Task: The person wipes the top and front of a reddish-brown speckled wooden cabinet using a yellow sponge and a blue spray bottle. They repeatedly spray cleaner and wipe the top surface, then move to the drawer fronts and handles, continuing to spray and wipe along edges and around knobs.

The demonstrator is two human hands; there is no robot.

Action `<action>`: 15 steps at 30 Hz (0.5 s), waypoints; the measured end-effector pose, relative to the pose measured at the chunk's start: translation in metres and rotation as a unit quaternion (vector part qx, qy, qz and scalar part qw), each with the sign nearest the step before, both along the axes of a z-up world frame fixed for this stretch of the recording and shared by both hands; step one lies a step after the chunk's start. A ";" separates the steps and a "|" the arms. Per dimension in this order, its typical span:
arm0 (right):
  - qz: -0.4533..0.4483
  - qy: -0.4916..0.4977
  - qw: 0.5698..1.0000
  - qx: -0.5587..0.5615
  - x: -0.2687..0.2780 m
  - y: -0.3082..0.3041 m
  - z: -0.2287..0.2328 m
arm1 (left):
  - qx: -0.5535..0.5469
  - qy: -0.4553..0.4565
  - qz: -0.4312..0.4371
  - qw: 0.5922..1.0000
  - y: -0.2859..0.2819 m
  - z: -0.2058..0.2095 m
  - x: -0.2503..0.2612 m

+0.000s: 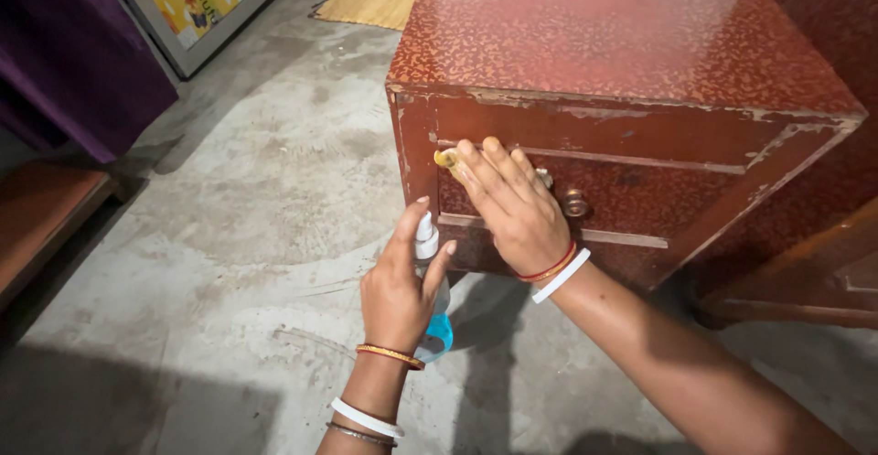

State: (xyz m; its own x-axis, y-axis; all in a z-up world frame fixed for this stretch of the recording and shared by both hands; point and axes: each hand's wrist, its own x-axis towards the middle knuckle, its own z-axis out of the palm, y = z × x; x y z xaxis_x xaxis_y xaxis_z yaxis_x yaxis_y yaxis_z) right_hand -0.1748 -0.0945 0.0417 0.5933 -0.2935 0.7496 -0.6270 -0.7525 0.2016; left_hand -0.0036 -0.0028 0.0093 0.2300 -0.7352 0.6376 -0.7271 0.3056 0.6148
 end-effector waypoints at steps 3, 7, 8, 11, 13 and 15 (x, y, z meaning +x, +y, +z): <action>0.014 0.012 1.000 -0.007 0.000 -0.005 -0.011 | -0.016 -0.001 -0.004 1.000 -0.004 0.005 -0.001; 0.032 0.065 0.997 -0.023 -0.008 -0.009 -0.044 | 0.032 0.020 -0.003 0.999 -0.004 0.008 -0.006; 0.047 0.069 0.997 -0.006 -0.010 -0.010 -0.051 | 0.016 0.018 -0.014 1.000 -0.003 0.010 -0.008; 0.082 0.070 0.993 0.038 -0.014 -0.013 -0.067 | -0.003 0.010 -0.033 0.999 0.000 0.015 -0.014; 0.085 0.059 0.993 0.055 -0.017 -0.013 -0.074 | 0.026 0.002 -0.030 0.999 0.002 0.020 -0.020; 0.097 0.059 0.992 0.049 -0.018 -0.014 -0.076 | 0.056 -0.024 -0.021 0.998 0.003 0.026 -0.025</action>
